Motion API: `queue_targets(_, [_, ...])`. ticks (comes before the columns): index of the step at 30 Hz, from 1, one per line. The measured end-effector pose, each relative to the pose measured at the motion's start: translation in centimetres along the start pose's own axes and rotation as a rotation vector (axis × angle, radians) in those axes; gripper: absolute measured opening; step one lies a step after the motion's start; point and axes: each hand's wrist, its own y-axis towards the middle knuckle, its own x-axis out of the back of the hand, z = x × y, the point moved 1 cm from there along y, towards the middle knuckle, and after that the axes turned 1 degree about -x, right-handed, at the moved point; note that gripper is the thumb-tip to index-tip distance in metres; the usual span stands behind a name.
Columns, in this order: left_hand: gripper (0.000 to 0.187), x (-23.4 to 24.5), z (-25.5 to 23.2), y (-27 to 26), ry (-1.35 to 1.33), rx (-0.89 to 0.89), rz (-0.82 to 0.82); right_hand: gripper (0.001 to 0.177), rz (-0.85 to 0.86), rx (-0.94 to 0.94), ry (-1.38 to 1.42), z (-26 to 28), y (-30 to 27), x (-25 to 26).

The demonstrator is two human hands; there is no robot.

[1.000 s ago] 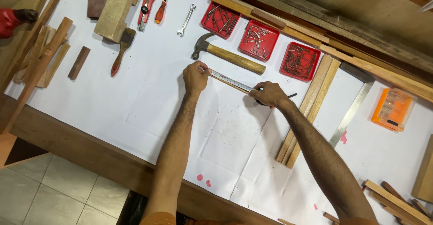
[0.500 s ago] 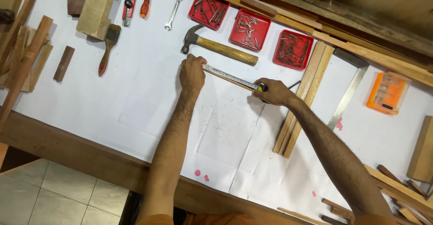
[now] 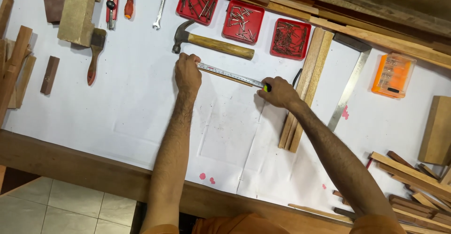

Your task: Measure and sort various wooden slats on a workbench for furniture construction.

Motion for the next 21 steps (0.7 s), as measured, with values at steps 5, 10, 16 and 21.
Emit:
queue_targets(5, [0.010, 0.1, 0.0, 0.2, -0.004, 0.014, 0.007, 0.050, -0.060, 0.027, -0.063, 0.3, -0.4, -0.4])
queue_targets(10, [0.011, 0.1, 0.0, 0.1, -0.008, 0.009, 0.007, 0.046, -0.148, -0.036, -0.133, 3.0, -2.4, -0.2])
queue_targets(16, [0.017, -0.2, 0.1, 0.1, -0.016, 0.007, 0.007, 0.046, -0.188, -0.033, -0.259, 3.0, -2.4, -2.0])
queue_targets(21, [0.013, -0.1, 0.1, 0.0, -0.052, 0.021, 0.007, 0.047, -0.258, 0.022, -0.284, 2.9, -2.9, -2.9])
